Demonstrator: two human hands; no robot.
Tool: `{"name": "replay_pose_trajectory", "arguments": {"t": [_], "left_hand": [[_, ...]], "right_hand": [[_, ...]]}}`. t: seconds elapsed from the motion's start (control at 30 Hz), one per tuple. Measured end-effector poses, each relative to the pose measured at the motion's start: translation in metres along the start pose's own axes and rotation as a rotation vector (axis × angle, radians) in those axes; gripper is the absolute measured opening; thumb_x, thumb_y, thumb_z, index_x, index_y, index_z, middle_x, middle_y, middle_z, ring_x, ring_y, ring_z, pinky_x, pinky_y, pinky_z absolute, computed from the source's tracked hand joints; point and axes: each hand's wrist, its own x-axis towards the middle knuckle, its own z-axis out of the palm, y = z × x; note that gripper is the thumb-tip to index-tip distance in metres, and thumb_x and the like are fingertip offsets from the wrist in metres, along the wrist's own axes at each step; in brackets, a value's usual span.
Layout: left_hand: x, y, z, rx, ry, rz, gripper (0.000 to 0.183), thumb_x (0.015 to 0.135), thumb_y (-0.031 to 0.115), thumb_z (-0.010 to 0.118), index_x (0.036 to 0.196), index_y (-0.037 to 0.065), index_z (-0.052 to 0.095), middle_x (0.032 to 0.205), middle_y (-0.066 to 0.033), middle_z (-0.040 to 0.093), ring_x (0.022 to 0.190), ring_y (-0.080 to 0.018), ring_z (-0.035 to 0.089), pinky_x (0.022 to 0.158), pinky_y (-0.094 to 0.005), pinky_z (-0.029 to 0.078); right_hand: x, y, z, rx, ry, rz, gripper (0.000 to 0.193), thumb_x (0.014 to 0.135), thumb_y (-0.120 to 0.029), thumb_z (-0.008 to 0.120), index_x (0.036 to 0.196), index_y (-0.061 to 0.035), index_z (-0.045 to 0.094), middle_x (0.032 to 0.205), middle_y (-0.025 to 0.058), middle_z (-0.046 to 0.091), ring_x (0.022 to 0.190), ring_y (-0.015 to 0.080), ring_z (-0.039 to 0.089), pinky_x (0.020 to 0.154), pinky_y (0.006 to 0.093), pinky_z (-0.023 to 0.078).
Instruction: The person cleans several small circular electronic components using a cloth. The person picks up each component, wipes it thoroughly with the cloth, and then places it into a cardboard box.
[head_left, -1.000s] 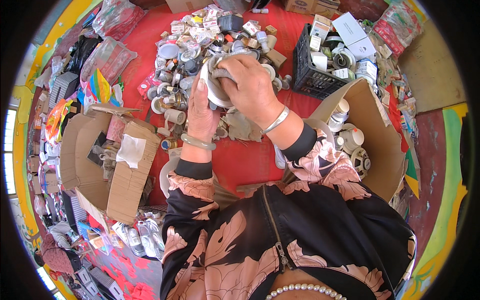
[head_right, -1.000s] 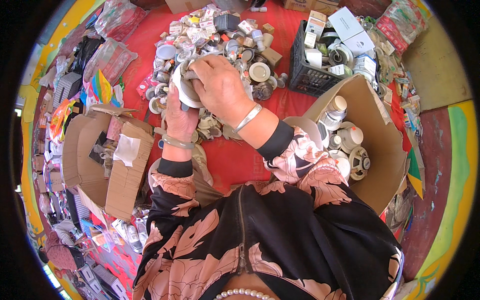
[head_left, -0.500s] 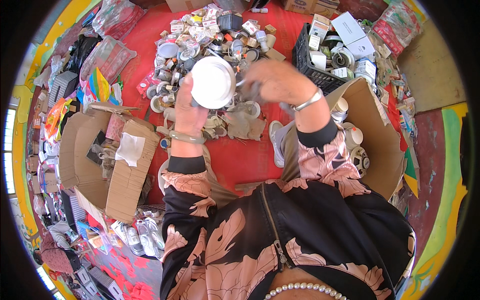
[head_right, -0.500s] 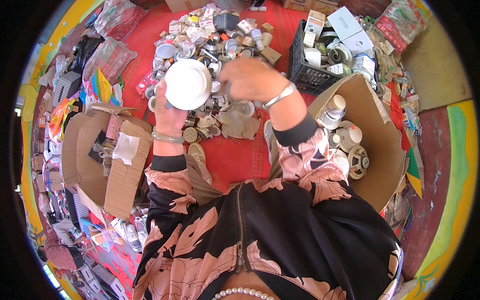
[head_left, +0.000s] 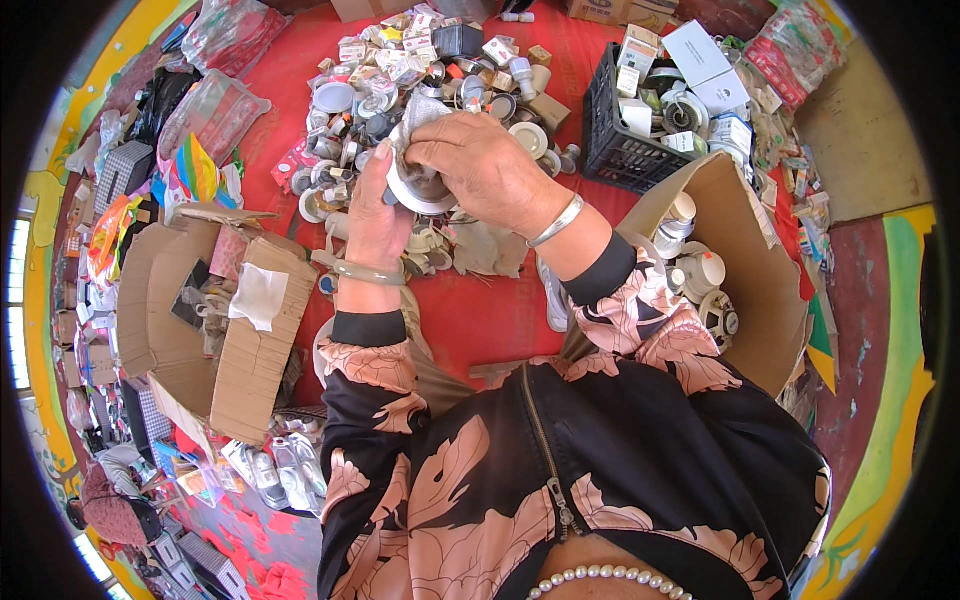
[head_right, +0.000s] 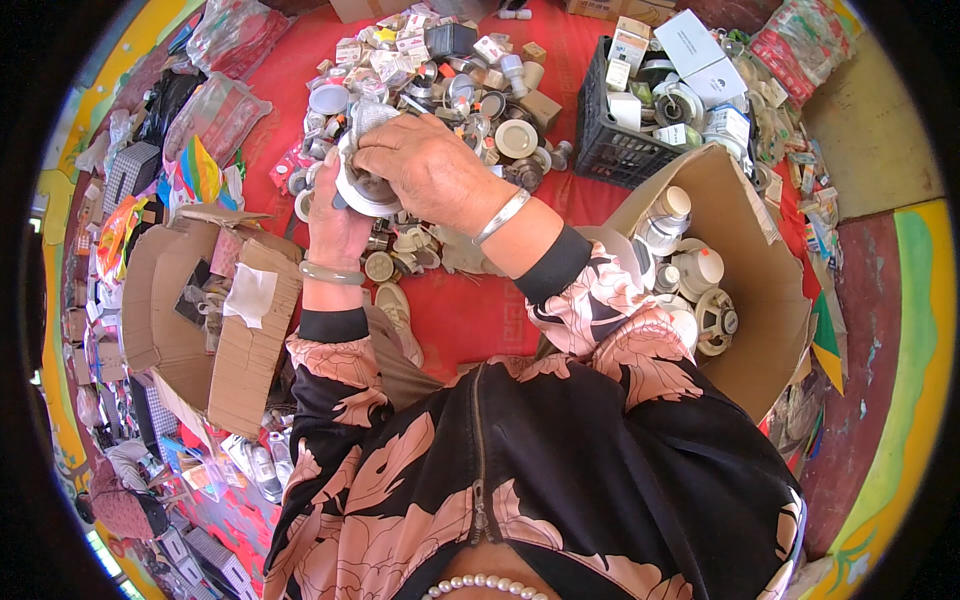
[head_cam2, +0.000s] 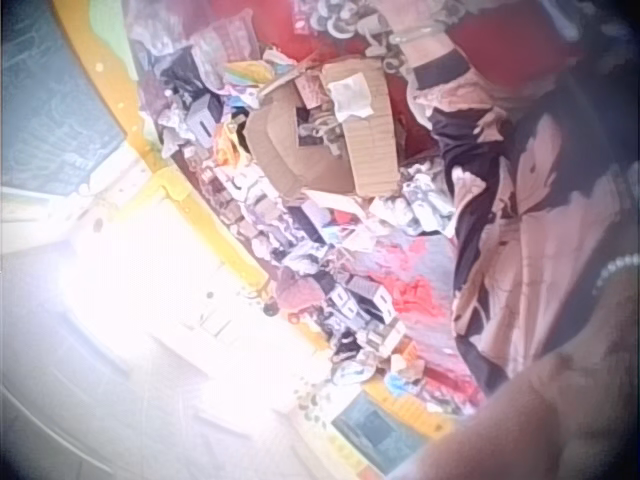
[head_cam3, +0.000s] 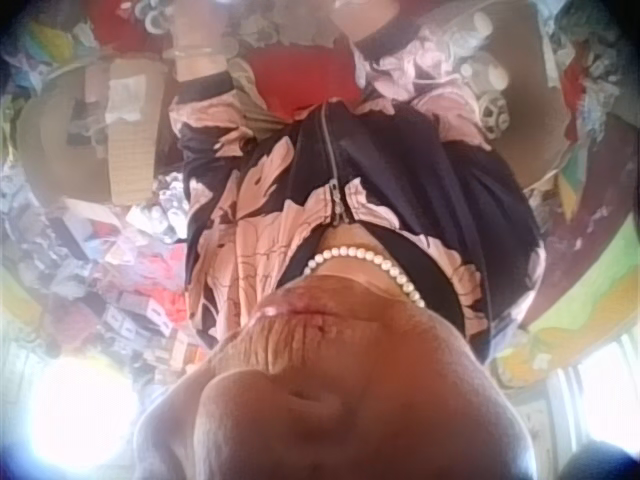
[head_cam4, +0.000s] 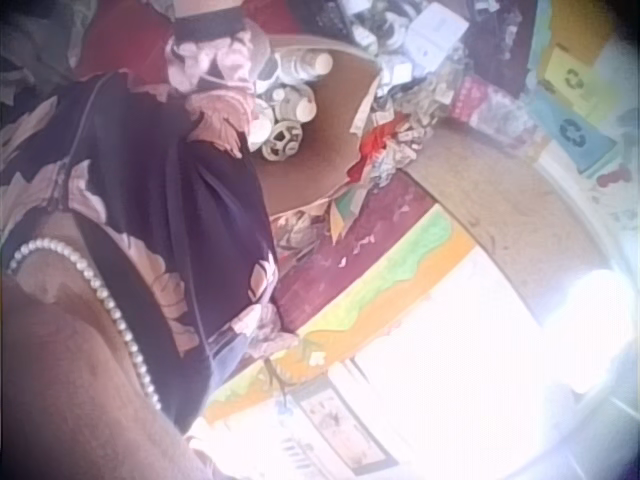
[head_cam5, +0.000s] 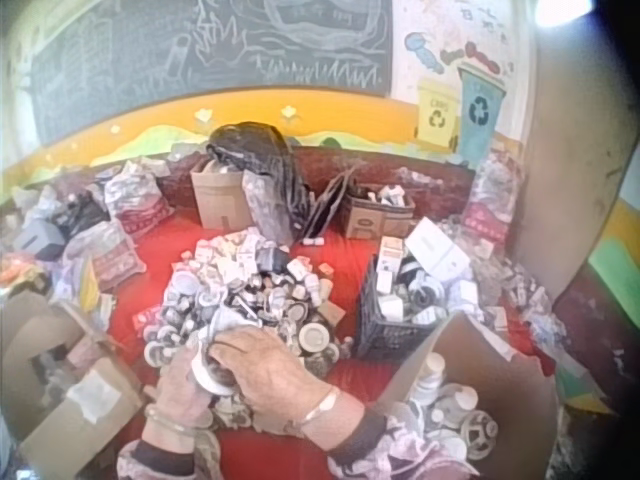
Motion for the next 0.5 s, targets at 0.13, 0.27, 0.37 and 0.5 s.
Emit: {"name": "replay_pose_trajectory", "arguments": {"t": [0.13, 0.27, 0.37, 0.5], "left_hand": [[-0.001, -0.004, 0.004, 0.105, 0.094, 0.098, 0.048, 0.087, 0.032, 0.051, 0.120, -0.004, 0.046, 0.112, -0.0108, 0.054, 0.102, -0.0182, 0.053, 0.088, -0.0313, 0.042], [0.000, -0.012, -0.004, 0.374, 0.106, 0.216, 0.056, 0.088, 0.036, 0.047, 0.125, -0.005, 0.040, 0.117, -0.0146, 0.052, 0.108, -0.0222, 0.051, 0.093, -0.0350, 0.040], [0.002, -0.012, -0.013, 0.566, 0.042, 0.325, 0.055, 0.088, 0.035, 0.047, 0.123, -0.006, 0.043, 0.119, -0.0152, 0.051, 0.107, -0.0203, 0.051, 0.092, -0.0325, 0.040], [-0.001, -0.014, -0.011, 0.527, 0.046, 0.292, 0.055, 0.087, 0.036, 0.047, 0.124, -0.004, 0.043, 0.117, -0.0136, 0.052, 0.105, -0.0215, 0.052, 0.091, -0.0325, 0.040]], "right_hand": [[-0.003, -0.004, 0.005, -0.073, -0.013, 0.158, 0.022, 0.066, -0.001, 0.055, 0.088, -0.0028, 0.057, 0.089, 0.0115, 0.059, 0.084, 0.0299, 0.056, 0.074, 0.0376, 0.045], [-0.011, -0.006, 0.016, 0.092, -0.068, 0.441, 0.023, 0.065, 0.000, 0.051, 0.088, -0.0006, 0.052, 0.087, 0.0180, 0.057, 0.078, 0.0349, 0.055, 0.071, 0.0399, 0.045], [-0.005, -0.003, 0.008, 0.484, -0.143, 0.703, 0.022, 0.069, -0.002, 0.050, 0.091, 0.0019, 0.052, 0.083, 0.0142, 0.059, 0.073, 0.0269, 0.058, 0.066, 0.0376, 0.046], [-0.004, -0.003, 0.003, 1.254, -0.080, 1.026, 0.027, 0.075, -0.001, 0.051, 0.101, 0.0008, 0.054, 0.087, 0.0068, 0.061, 0.079, 0.0154, 0.060, 0.069, 0.0300, 0.049]]}}
